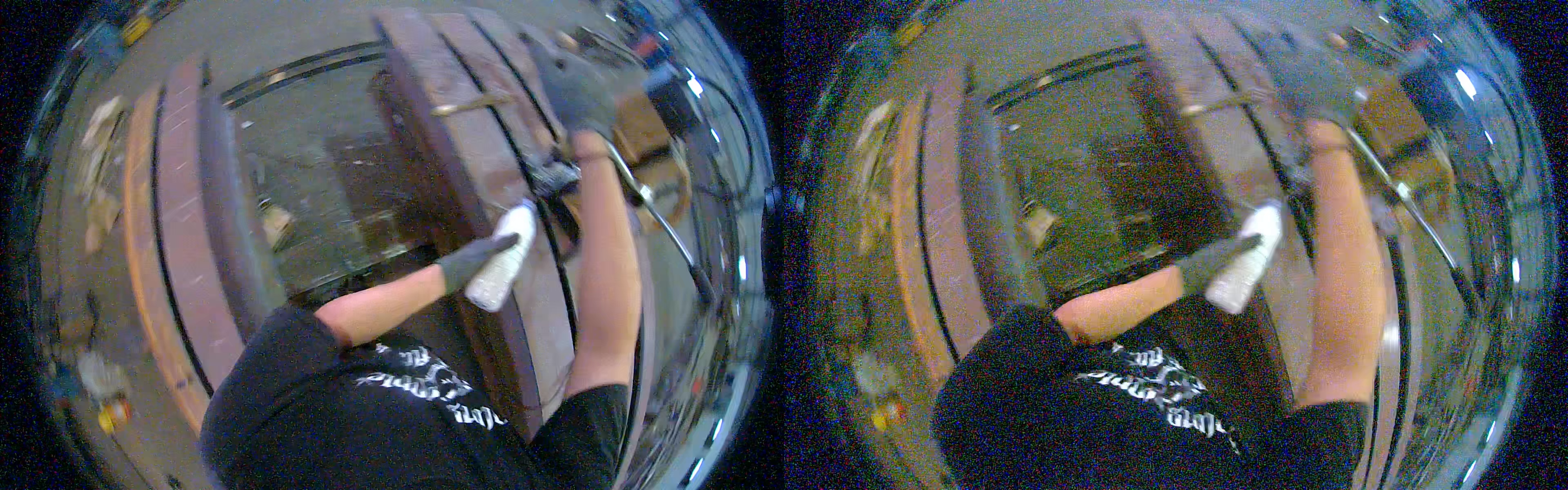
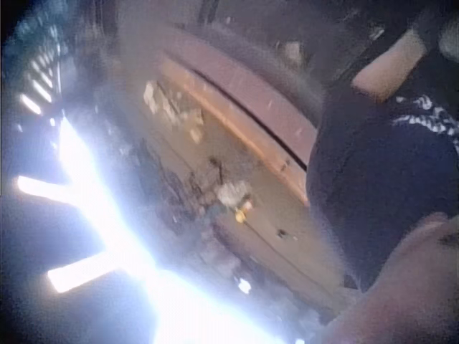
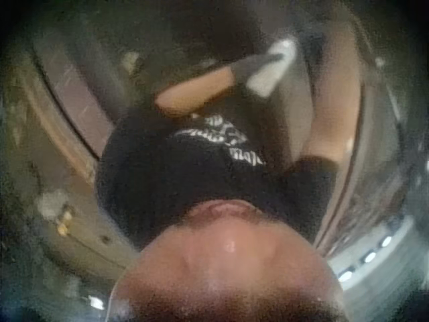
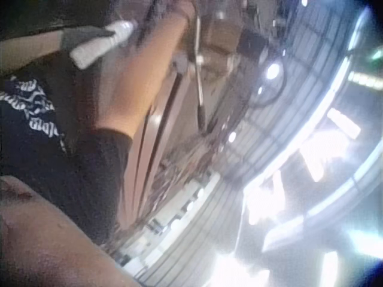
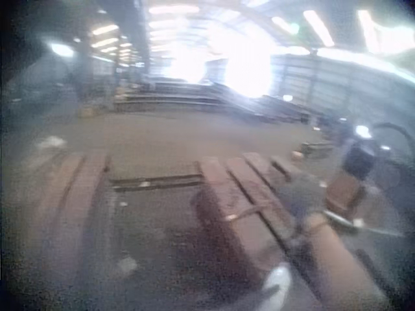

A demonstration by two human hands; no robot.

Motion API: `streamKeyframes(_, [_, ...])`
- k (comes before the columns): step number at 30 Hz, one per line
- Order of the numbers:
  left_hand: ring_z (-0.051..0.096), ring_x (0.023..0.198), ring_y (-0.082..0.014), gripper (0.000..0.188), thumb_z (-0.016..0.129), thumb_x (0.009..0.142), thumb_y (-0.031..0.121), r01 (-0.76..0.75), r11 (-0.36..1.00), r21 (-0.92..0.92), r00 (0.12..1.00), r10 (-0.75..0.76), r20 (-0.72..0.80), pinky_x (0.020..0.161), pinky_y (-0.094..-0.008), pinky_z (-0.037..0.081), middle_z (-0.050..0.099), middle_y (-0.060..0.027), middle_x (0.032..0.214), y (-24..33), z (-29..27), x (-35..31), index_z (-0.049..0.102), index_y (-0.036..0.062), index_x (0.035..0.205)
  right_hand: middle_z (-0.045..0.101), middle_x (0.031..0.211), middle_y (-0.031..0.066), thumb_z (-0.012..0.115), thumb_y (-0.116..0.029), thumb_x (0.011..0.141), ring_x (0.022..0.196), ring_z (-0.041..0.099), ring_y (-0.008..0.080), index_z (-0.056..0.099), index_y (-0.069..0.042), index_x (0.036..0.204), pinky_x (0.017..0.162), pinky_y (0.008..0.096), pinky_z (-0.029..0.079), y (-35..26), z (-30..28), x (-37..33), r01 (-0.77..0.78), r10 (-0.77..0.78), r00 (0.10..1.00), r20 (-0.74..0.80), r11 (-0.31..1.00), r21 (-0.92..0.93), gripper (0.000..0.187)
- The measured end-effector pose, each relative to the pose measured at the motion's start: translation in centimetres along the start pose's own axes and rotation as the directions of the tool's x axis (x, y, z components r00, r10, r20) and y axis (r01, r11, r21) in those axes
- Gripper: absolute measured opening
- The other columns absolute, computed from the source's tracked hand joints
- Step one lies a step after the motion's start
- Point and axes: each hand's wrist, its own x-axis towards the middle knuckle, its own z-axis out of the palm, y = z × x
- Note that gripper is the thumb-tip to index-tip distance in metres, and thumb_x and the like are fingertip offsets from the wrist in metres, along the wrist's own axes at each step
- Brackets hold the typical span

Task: The person operates a drill press on a long metal beam, repeatedly applying liquid from a white bottle to the drilling area and adjusting the machine's handle. The person wears gloves and continues drilling along the beam's length.

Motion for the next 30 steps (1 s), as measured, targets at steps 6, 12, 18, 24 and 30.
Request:
streamKeyframes(6, [0.066,0.068,-0.0189,0.061,0.078,0.082,0.067,-0.108,0.958,0.264,0.974,0.155,-0.165,0.065,-0.0356,0.055,0.074,-0.0076,0.086,-0.3,-0.1,0.7,0.074,0.0094,0.102,0.069,0.068,0.0146,0.055,-0.073,0.092,0.070,0.071,0.0302,0.073,-0.004,0.077,0.070,0.0446,0.053,0.2,0.1,0.5,-0.246,0.231,0.884,0.407,0.969,-0.016,0.073])
streamKeyframes(12, [0.067,0.064,-0.0188,0.058,0.077,0.083,0.066,-0.101,0.957,0.272,0.974,0.151,-0.168,0.060,-0.0352,0.054,0.073,-0.0062,0.083,0.2,0.1,0.3,0.074,0.0101,0.099,0.071,0.071,0.0169,0.058,-0.072,0.091,0.071,0.071,0.0326,0.073,-0.002,0.074,0.073,0.0435,0.053,0.4,0.3,0.8,-0.134,0.104,0.921,0.375,0.990,0.054,0.074])
streamKeyframes(18, [0.066,0.061,-0.0187,0.052,0.076,0.086,0.063,-0.086,0.966,0.243,0.983,0.122,-0.134,0.057,-0.0348,0.054,0.072,-0.0045,0.079,-0.2,-0.2,0.9,0.073,0.0119,0.093,0.075,0.085,0.0196,0.059,-0.069,0.091,0.082,0.072,0.0346,0.077,-0.001,0.085,0.080,0.0450,0.054,1.3,0.9,1.1,-0.028,-0.008,0.906,0.423,0.996,0.080,0.070])
streamKeyframes(24, [0.067,0.064,-0.0178,0.043,0.074,0.092,0.052,-0.038,0.994,0.098,0.999,0.040,-0.022,0.059,-0.0347,0.055,0.073,-0.0036,0.084,0.6,0.1,0.1,0.071,0.0109,0.103,0.074,0.107,0.0262,0.057,-0.065,0.093,0.100,0.072,0.0425,0.076,0.003,0.098,0.090,0.0487,0.054,4.4,4.8,2.0,0.524,-0.515,0.852,0.098,0.839,-0.149,0.070])
streamKeyframes(30, [0.068,0.070,-0.0171,0.036,0.074,0.095,0.045,0.001,0.998,0.056,0.996,0.004,-0.085,0.064,-0.0322,0.057,0.073,-0.0014,0.088,0.5,0.2,0.4,0.072,0.0109,0.106,0.072,0.112,0.0266,0.054,-0.067,0.092,0.103,0.070,0.0439,0.076,0.004,0.103,0.094,0.0460,0.054,0.7,1.3,1.7,-0.062,0.100,0.891,0.443,0.993,-0.100,0.075])
